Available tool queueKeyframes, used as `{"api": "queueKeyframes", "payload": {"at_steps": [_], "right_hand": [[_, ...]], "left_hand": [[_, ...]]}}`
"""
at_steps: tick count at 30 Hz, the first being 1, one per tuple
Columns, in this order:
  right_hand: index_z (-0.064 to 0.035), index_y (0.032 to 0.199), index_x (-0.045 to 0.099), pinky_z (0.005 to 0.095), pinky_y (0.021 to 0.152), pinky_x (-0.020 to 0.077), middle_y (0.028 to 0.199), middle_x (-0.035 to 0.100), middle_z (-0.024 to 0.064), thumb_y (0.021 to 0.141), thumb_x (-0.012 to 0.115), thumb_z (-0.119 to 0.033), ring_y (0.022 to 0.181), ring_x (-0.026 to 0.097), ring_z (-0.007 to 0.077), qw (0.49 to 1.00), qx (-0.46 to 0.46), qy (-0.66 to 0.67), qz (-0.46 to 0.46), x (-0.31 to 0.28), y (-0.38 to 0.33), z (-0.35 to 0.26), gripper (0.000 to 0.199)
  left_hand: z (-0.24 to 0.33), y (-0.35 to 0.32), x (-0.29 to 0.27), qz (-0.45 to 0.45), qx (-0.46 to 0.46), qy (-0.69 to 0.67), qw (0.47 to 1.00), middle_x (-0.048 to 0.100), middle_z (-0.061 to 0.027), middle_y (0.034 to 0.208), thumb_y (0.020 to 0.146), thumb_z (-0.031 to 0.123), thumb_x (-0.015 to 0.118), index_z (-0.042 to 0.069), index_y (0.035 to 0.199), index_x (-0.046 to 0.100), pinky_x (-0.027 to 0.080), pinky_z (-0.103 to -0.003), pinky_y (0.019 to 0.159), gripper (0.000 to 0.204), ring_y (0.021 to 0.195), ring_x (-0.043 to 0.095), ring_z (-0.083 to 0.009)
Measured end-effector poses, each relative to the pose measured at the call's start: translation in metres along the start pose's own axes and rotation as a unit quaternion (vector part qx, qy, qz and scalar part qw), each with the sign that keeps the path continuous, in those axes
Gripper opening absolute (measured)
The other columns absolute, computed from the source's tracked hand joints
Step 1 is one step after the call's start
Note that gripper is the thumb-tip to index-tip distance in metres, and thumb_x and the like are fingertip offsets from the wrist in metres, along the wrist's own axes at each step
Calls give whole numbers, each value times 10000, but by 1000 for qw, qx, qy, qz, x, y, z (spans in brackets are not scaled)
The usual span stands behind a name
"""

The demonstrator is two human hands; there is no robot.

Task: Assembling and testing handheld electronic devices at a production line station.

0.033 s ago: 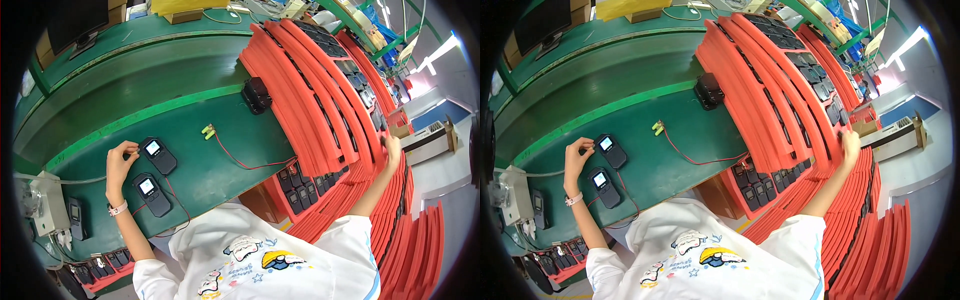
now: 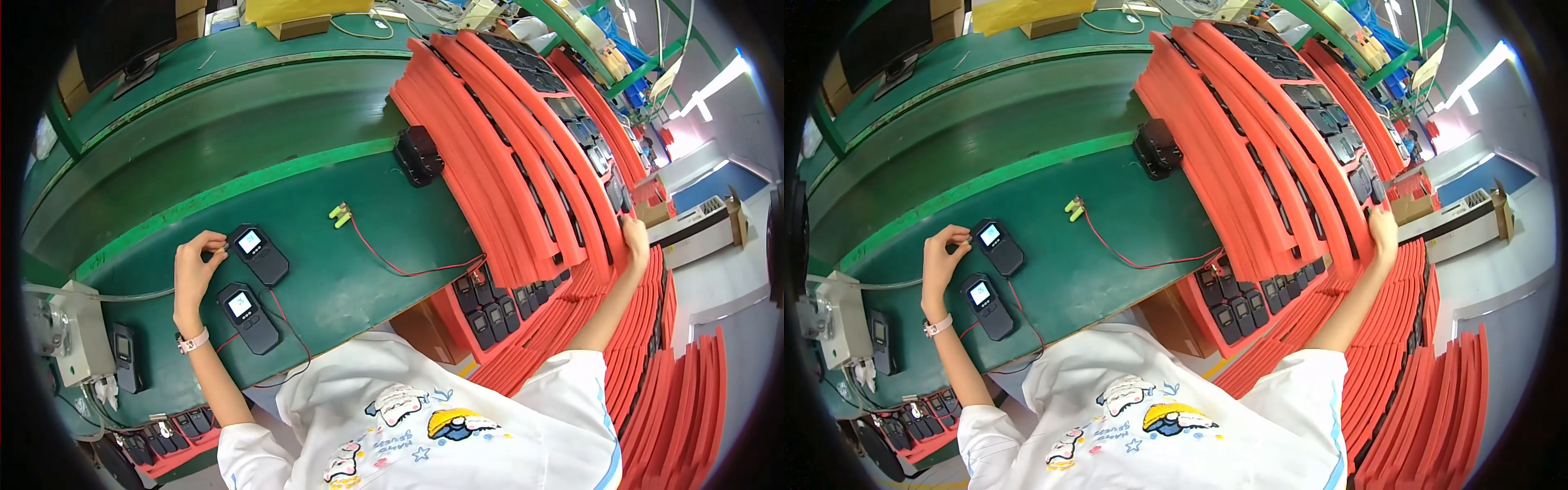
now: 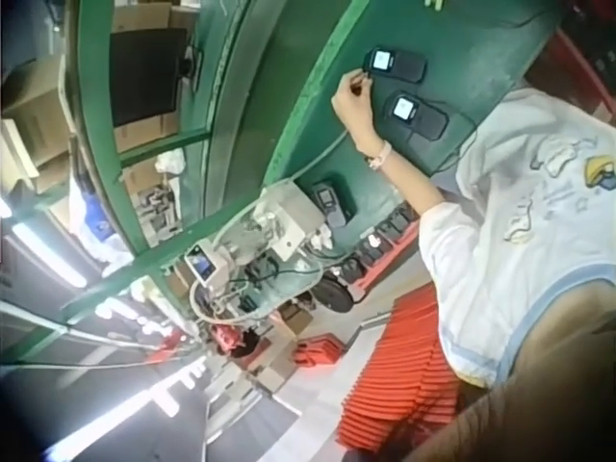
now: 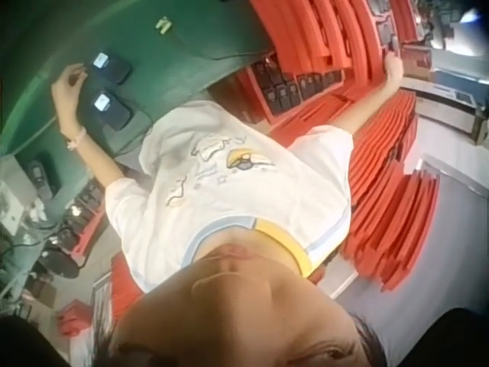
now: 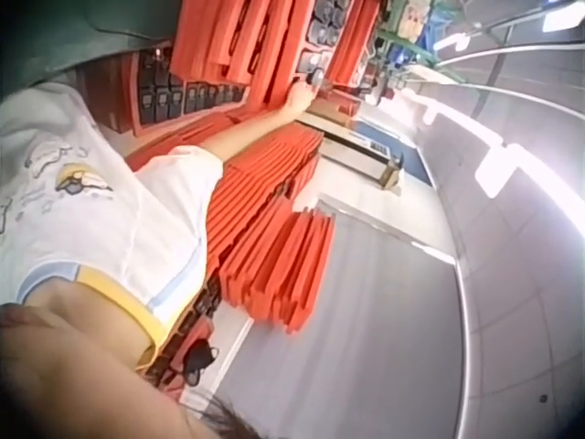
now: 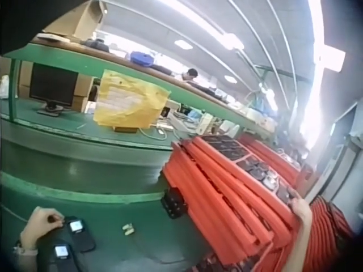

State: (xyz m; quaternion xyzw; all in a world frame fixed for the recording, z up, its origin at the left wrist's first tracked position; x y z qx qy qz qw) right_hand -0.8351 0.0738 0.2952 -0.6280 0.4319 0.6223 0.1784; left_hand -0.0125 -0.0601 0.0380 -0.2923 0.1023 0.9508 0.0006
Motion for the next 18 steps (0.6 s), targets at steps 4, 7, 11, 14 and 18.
{"api": "queueKeyframes", "payload": {"at_steps": [4, 7, 11, 14, 18], "right_hand": [[18, 1145, 677, 408, 833, 507, 889, 710, 213, 858, 574, -235, 911, 671, 368, 989, -113, -27, 91, 14, 6, -32, 396], [25, 1184, 658, 309, 715, 502, 886, 700, 124, 861, 547, -141, 780, 660, 220, 974, -102, 200, -26, 26, 11, 4, 380], [32, 1292, 574, 220, 653, 450, 937, 648, 44, 897, 604, -164, 744, 598, 109, 921, -19, 390, -12, 39, -1, 36, 442], [33, 1348, 520, 223, 690, 462, 1007, 641, 66, 917, 639, -223, 797, 603, 117, 896, 7, 443, 2, 19, -6, 31, 516], [33, 1384, 478, 277, 841, 474, 1167, 620, 142, 945, 632, -306, 1017, 591, 141, 927, -1, 317, -200, 30, 5, 15, 575]], "left_hand": [[-9, -8, -2, 2, -14, -2, 1000, 720, -114, 881, 727, -109, 698, -60, 971, 648, 535, -272, 770, 254, 810, 687, -153], [-7, -10, -6, 17, 0, -5, 1000, 722, -131, 863, 709, -79, 727, -40, 972, 659, 535, -282, 740, 275, 791, 700, -183], [-4, -6, -2, 2, -5, -8, 1000, 723, -134, 874, 708, -82, 727, -33, 987, 665, 538, -282, 752, 289, 796, 701, -187], [-10, -6, -2, -16, -7, -15, 1000, 722, -116, 888, 747, -56, 713, -39, 1006, 661, 534, -280, 769, 264, 815, 695, -177], [-2, -4, -10, 7, 11, 14, 1000, 724, -124, 905, 787, -14, 691, -18, 1005, 672, 534, -297, 779, 219, 832, 701, -208]]}}
Point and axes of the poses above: each hand's wrist, its own y-axis towards the middle knuckle, its own x-axis out of the palm, z = x × y, the point moved 8 cm from there along y, towards the middle knuckle
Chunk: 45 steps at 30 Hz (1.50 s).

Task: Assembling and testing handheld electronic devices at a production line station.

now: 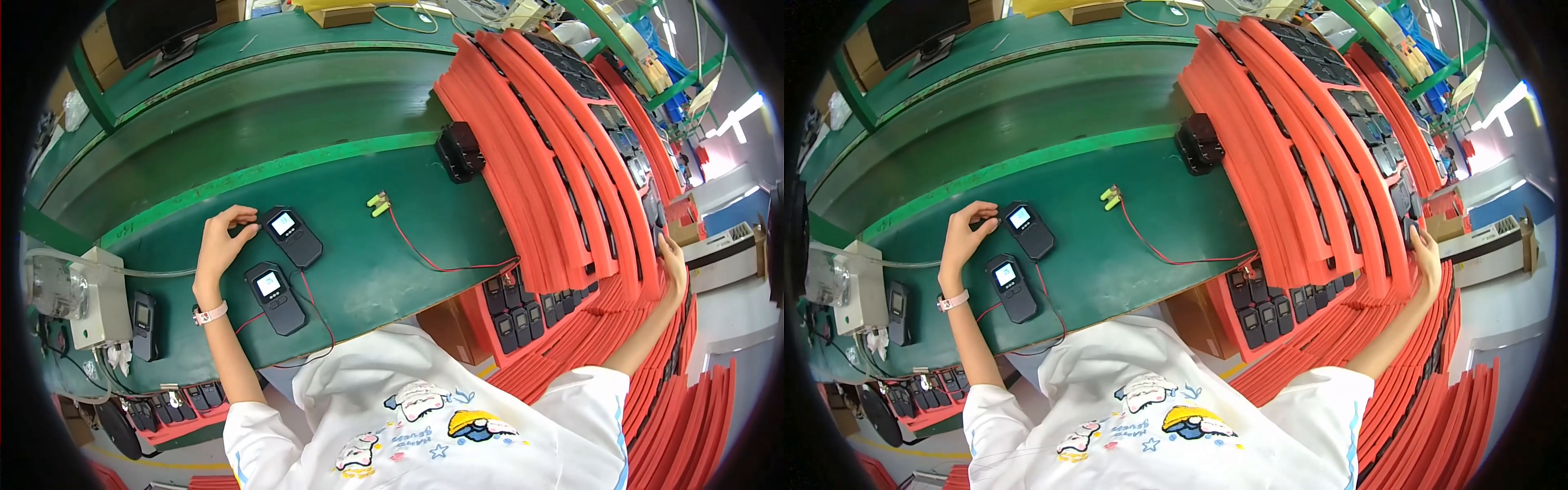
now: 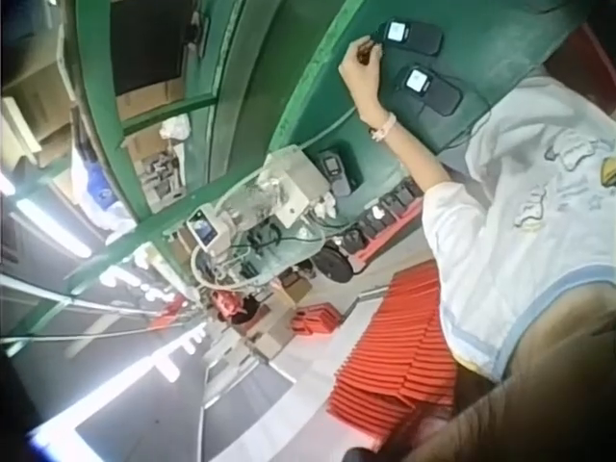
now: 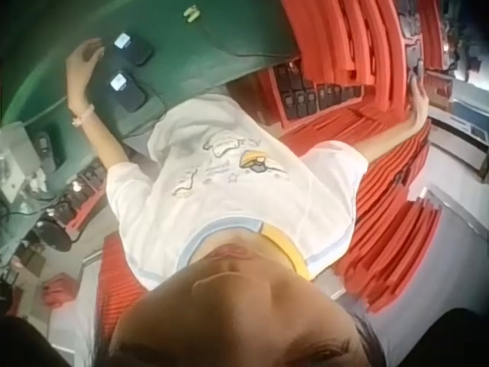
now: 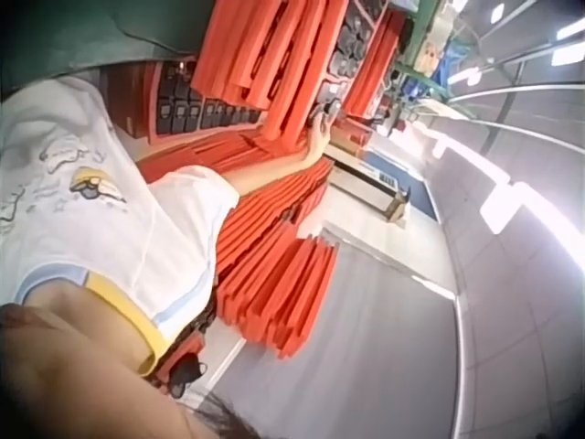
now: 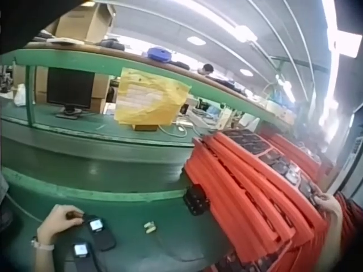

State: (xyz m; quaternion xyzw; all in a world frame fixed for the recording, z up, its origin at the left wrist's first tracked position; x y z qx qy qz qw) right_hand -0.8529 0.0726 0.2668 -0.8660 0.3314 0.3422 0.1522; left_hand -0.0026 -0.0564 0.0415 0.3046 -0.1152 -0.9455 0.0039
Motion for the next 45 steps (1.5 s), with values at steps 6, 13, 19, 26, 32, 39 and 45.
{"api": "queueKeyframes", "payload": {"at_steps": [6, 13, 19, 26, 32, 39, 45], "right_hand": [[27, 1305, 544, 363, 990, 433, 1226, 606, 177, 948, 617, -200, 1179, 562, 274, 950, -207, -173, 159, 2, -25, -28, 430], [-12, 939, 660, 383, 870, 495, 1023, 649, 149, 864, 554, -21, 967, 632, 292, 870, -462, -94, 144, 262, -236, -197, 130], [23, 1133, 569, 361, 868, 483, 1125, 598, 176, 870, 678, -136, 984, 600, 294, 833, -507, 73, -210, 501, -233, -175, 325], [-9, 1185, 542, 330, 791, 466, 1068, 574, 89, 889, 666, -122, 893, 558, 177, 838, -403, 203, -306, 558, -218, -156, 340], [-20, 1211, 537, 285, 730, 447, 1036, 558, 33, 936, 593, -99, 839, 519, 102, 840, -219, 267, -418, 533, -222, -150, 292], [19, 1228, 545, 249, 771, 468, 1056, 570, 33, 956, 577, -74, 883, 557, 105, 845, -105, 402, -335, 477, -229, -141, 289], [15, 1192, 567, 261, 831, 466, 1063, 584, 70, 821, 708, 11, 924, 579, 140, 868, -321, 301, -230, 459, -283, -180, 397]], "left_hand": [[75, 54, 33, 21, 107, 102, 989, 699, -136, 962, 847, 131, 665, 45, 1003, 682, 528, -377, 786, 179, 921, 667, -294], [209, 145, 199, -77, 184, 110, 974, 664, -164, 1047, 848, 309, 683, 44, 1060, 656, 527, -451, 825, 340, 986, 636, -359], [211, 209, 318, -77, 77, 174, 979, 560, -177, 1193, 660, 409, 827, 32, 1186, 566, 483, -447, 938, 698, 1142, 535, -342], [195, 217, 320, 15, 159, 45, 986, 540, -192, 1170, 550, 285, 914, 5, 1249, 454, 483, -430, 931, 883, 1128, 541, -371], [211, 163, 235, 19, 148, -97, 984, 551, -239, 1151, 615, 210, 883, 0, 1235, 419, 506, -448, 855, 802, 1008, 593, -416], [131, 40, 108, 128, -59, -254, 957, 652, -204, 1054, 805, 179, 773, -3, 1143, 428, 541, -360, 701, 516, 961, 668, -258], [115, -30, 89, 120, -157, -398, 896, 644, -162, 1159, 891, 123, 673, -2, 1186, 450, 550, -308, 683, 390, 1025, 642, -169]]}}
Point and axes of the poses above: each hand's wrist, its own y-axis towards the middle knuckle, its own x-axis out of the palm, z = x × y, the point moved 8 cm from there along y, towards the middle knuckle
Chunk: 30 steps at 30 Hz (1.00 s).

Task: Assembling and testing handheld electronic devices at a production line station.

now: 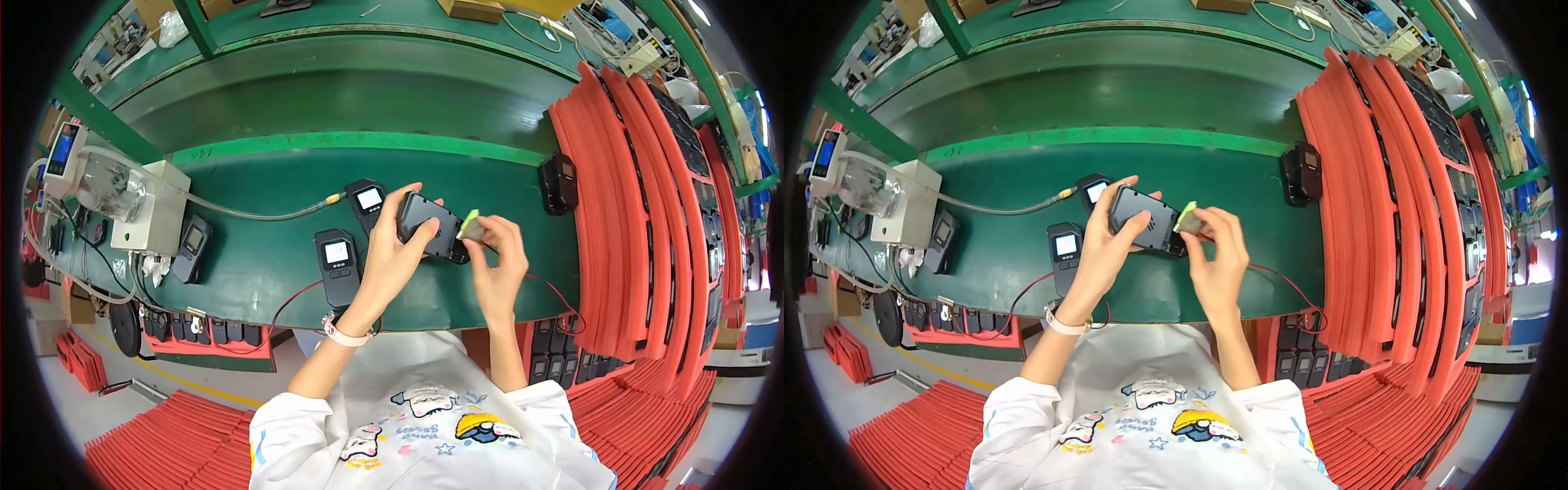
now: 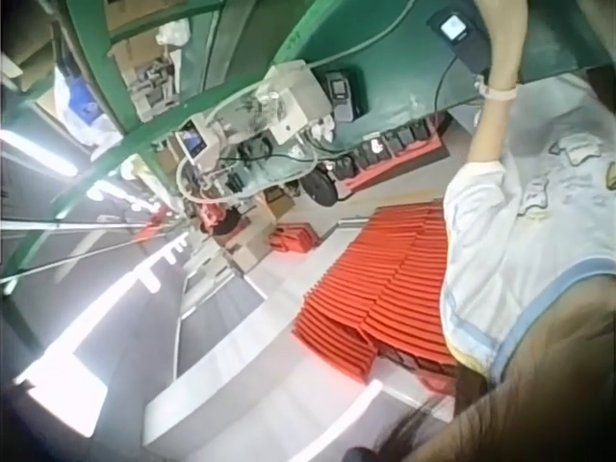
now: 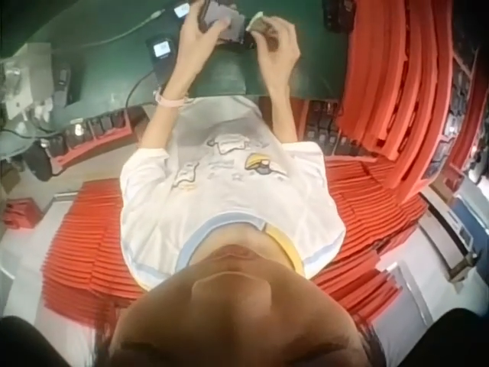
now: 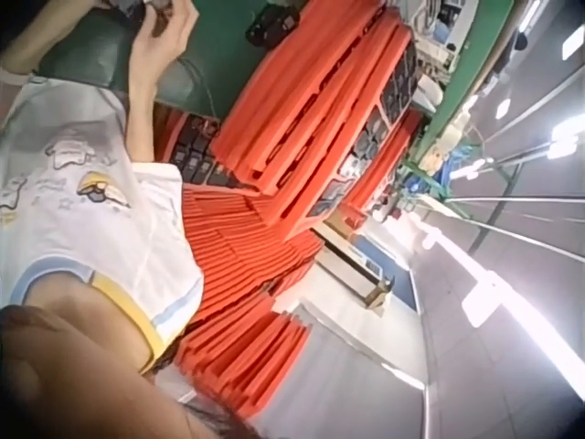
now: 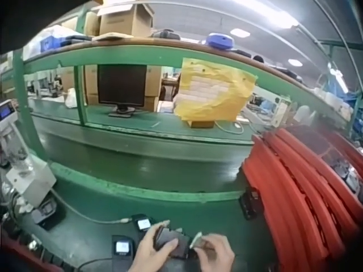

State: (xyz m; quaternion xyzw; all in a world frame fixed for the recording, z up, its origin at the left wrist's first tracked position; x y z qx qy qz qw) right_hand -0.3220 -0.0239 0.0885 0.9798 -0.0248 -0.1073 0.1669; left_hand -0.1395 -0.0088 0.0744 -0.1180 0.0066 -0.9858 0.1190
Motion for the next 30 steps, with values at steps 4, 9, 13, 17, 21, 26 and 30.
{"api": "queueKeyframes", "payload": {"at_steps": [4, 9, 13, 17, 21, 26, 30], "right_hand": [[-14, 1131, 594, 320, 859, 457, 1067, 590, 102, 688, 769, 42, 949, 588, 216, 978, -100, -154, -96, 19, -6, -22, 479], [-56, 1004, 611, 393, 835, 408, 1050, 598, 101, 531, 801, 26, 954, 559, 284, 942, -187, -265, -85, 19, -18, -38, 516], [-73, 972, 596, 396, 844, 366, 1036, 605, 78, 483, 829, 2, 952, 549, 274, 933, -185, -303, -59, 9, -23, -33, 547], [-71, 978, 593, 391, 844, 358, 1030, 609, 79, 521, 825, -26, 936, 550, 266, 936, -171, -290, -103, 8, -24, -29, 514], [-31, 976, 608, 375, 860, 384, 1070, 604, 102, 636, 764, -46, 955, 563, 268, 932, -189, -289, -113, 9, -31, -19, 374], [41, 981, 642, 345, 908, 424, 1149, 589, 110, 828, 656, -110, 1036, 571, 242, 966, -80, -244, -19, -17, -27, 7, 215], [72, 995, 654, 316, 909, 439, 1188, 571, 90, 879, 626, -116, 1074, 565, 216, 988, 58, -142, 7, -25, -30, 46, 222]], "left_hand": [[-16, -10, -4, -2, -76, -155, 985, 639, -116, 1181, 928, 87, 610, 6, 1225, 463, 546, -265, 694, 341, 1032, 633, -150], [-19, -13, -4, -6, -30, -119, 992, 619, -151, 1226, 966, 113, 551, 7, 1241, 457, 554, -302, 804, 309, 1037, 633, -171], [-18, -20, 8, -14, 17, -79, 997, 647, -132, 1176, 977, 125, 545, -4, 1271, 463, 496, -289, 878, 332, 1039, 627, -169], [-17, -21, 6, -26, 19, -22, 999, 668, -146, 1136, 995, 166, 521, -18, 1251, 485, 482, -301, 899, 318, 1034, 639, -181], [-19, -11, -13, -67, -46, 36, 996, 698, -152, 1066, 996, 197, 515, -22, 1154, 580, 500, -309, 855, 278, 994, 663, -192], [9, 31, -79, -26, 68, 366, 928, 712, -121, 961, 924, 156, 601, 7, 975, 681, 523, -318, 763, 177, 879, 685, -211], [6, 58, -125, -17, 187, 495, 848, 685, -104, 899, 861, 114, 664, 20, 979, 678, 514, -329, 686, 152, 777, 662, -243]]}}
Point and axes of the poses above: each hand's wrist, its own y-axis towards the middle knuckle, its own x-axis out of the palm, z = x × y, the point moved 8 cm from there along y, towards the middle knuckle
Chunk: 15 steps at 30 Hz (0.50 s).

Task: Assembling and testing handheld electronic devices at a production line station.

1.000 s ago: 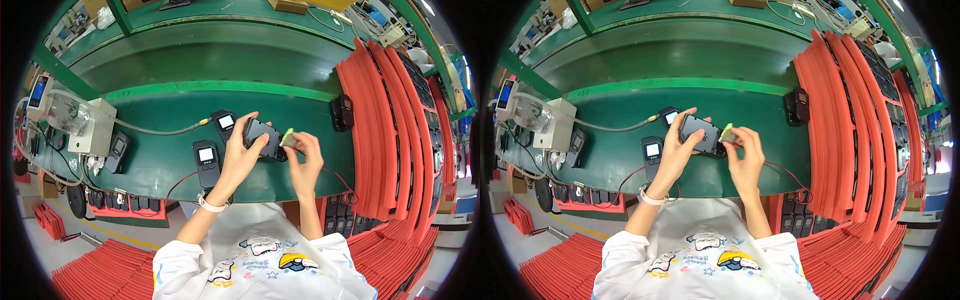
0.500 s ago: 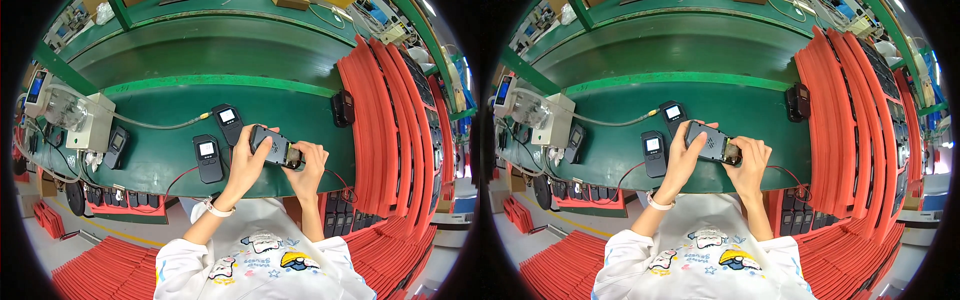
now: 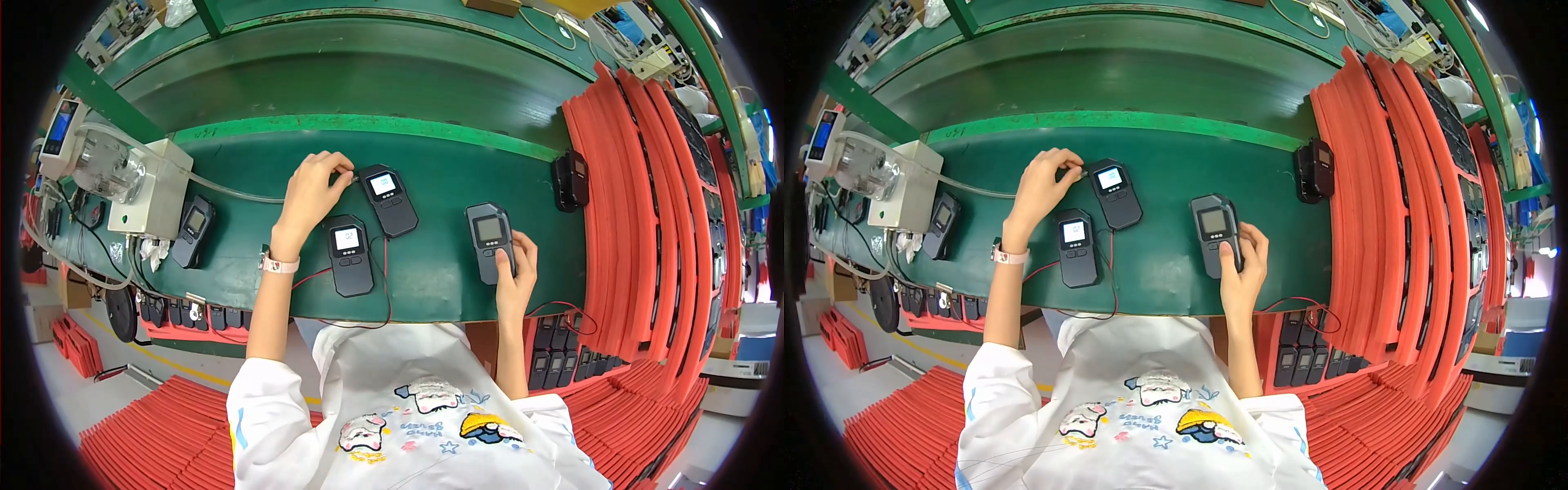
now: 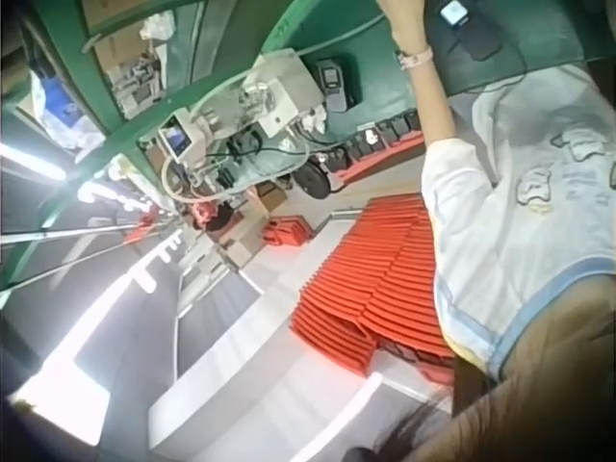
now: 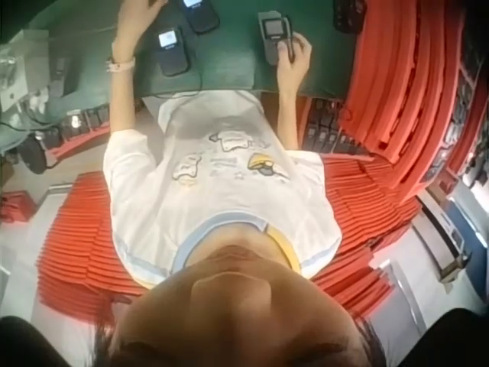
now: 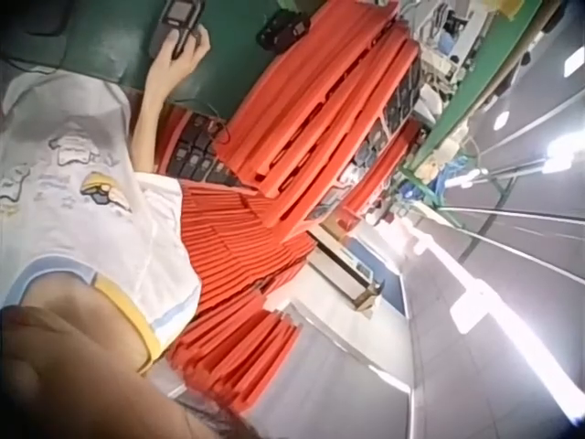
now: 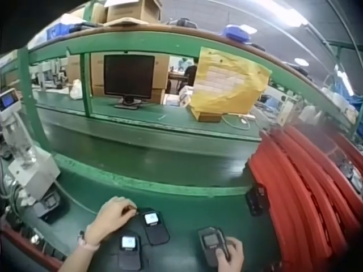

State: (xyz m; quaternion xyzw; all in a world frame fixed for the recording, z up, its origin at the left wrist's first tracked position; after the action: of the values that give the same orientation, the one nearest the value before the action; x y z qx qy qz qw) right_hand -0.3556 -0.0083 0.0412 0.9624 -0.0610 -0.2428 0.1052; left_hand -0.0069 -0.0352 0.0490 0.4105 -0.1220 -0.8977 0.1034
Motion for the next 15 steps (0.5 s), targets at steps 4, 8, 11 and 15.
{"api": "queueKeyframes", "payload": {"at_steps": [4, 8, 11, 15], "right_hand": [[71, 1040, 656, 301, 901, 435, 1197, 564, 80, 893, 607, -114, 1059, 562, 190, 996, 49, -74, -20, 0, -3, 22, 242], [63, 967, 669, 344, 940, 414, 1189, 569, 94, 886, 625, -177, 1094, 538, 242, 993, 96, -68, -8, 1, -3, 41, 256], [70, 969, 667, 340, 945, 410, 1188, 570, 92, 892, 613, -183, 1093, 538, 239, 993, 102, -59, -5, 1, -2, 44, 270], [83, 972, 661, 331, 956, 401, 1198, 565, 96, 898, 602, -190, 1102, 533, 239, 992, 124, -32, 5, 0, 0, 56, 289]], "left_hand": [[0, -1, 10, -20, 17, 43, 999, 662, -101, 842, 834, 92, 686, 32, 960, 688, 499, -347, 637, 140, 698, 634, -262], [-4, -5, 11, -20, 19, 42, 999, 656, -98, 844, 829, 82, 692, 24, 943, 692, 495, -341, 629, 128, 695, 630, -247], [-4, -11, 4, -16, 14, 26, 999, 653, -87, 849, 825, 84, 696, 28, 917, 691, 498, -349, 643, 108, 734, 631, -243], [3, -26, -15, 5, -11, -15, 1000, 645, -63, 849, 816, 94, 703, 48, 878, 690, 501, -372, 672, 78, 796, 627, -249]]}}
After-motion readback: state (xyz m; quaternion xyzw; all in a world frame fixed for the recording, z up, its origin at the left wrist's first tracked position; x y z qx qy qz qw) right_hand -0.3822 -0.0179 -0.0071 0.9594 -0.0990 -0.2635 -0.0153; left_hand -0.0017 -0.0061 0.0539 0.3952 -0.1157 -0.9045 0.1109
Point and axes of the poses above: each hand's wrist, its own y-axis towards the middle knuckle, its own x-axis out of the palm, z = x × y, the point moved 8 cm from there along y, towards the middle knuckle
